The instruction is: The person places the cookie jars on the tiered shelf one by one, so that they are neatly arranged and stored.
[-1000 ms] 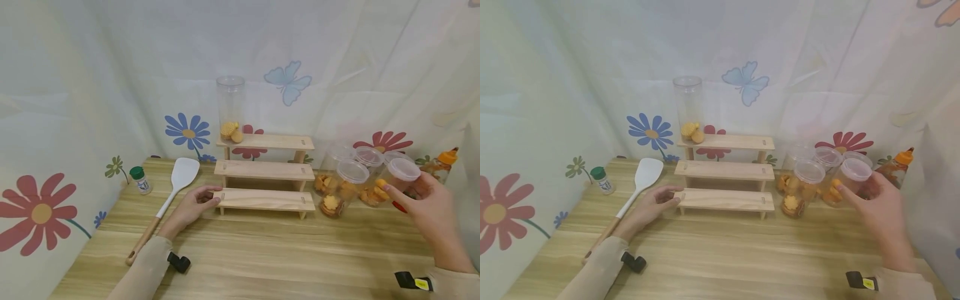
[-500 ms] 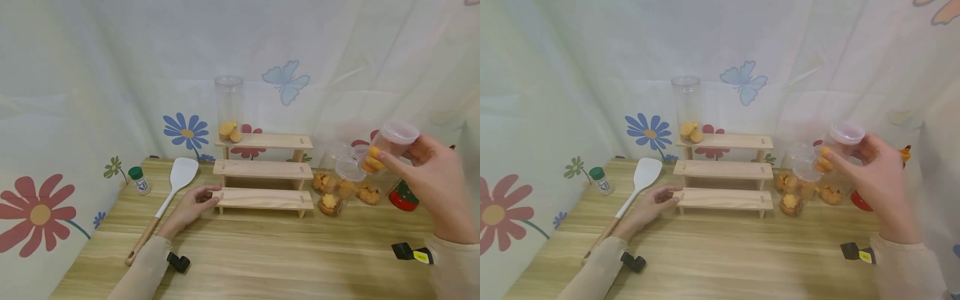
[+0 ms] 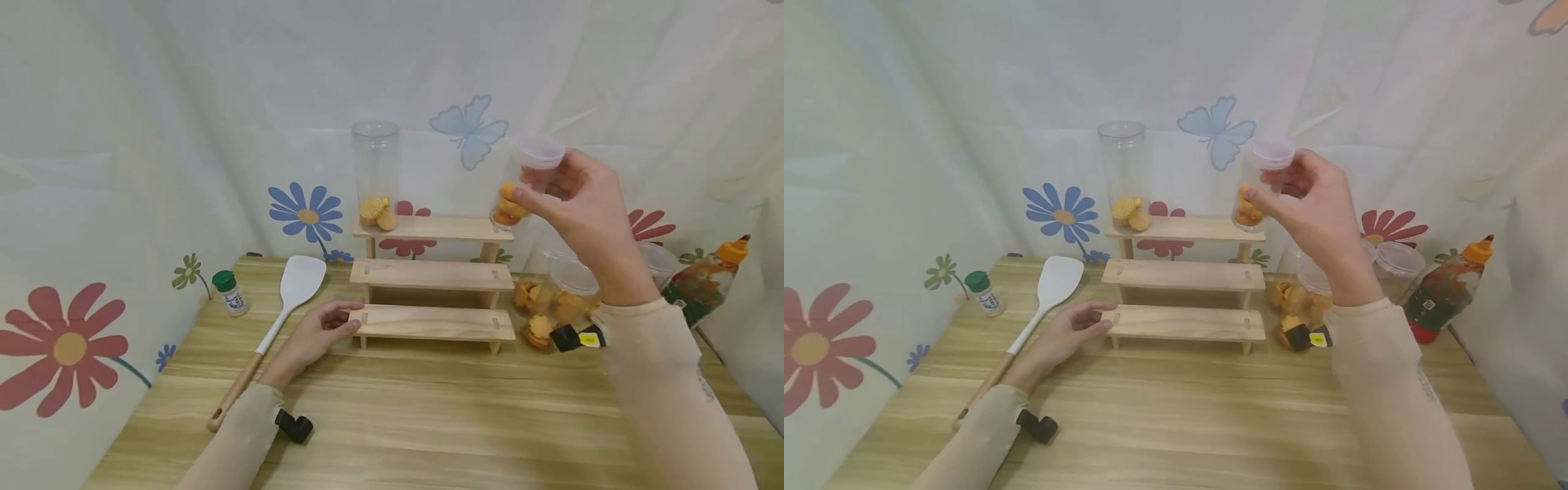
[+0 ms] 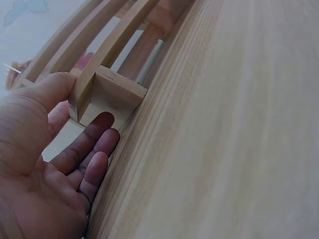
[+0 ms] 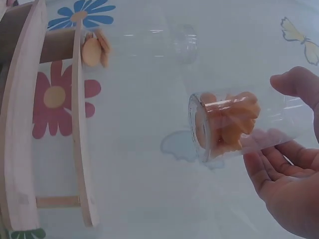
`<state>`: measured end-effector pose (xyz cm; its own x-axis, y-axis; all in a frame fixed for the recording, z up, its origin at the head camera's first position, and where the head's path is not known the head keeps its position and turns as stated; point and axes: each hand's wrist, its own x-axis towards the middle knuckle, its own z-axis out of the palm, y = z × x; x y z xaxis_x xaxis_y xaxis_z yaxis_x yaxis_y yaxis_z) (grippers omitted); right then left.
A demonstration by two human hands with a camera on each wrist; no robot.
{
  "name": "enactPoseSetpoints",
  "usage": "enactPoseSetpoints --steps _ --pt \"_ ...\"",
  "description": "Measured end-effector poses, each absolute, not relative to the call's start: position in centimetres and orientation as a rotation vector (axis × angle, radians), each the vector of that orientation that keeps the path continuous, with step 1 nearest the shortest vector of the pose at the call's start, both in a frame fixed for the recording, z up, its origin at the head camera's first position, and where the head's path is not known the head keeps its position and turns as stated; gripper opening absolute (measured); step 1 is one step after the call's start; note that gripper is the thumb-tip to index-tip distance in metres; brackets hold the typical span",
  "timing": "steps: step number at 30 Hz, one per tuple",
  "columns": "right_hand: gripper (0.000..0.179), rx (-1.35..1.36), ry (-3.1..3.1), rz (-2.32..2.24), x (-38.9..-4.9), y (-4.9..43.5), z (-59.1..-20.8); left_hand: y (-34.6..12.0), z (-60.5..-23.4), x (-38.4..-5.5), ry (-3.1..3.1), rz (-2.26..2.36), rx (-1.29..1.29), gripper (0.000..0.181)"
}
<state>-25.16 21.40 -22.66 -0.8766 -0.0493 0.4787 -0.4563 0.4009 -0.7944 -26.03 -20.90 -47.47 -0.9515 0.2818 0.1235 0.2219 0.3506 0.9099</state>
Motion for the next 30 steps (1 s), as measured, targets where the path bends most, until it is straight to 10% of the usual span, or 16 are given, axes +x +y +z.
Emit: enactPoseSetpoints --steps 30 --pt "0.047 0.447 -2.451 1.602 -36.9 12.0 -28.4 -20.9 -47.6 -26.0 2.535 1.712 0.481 0.039"
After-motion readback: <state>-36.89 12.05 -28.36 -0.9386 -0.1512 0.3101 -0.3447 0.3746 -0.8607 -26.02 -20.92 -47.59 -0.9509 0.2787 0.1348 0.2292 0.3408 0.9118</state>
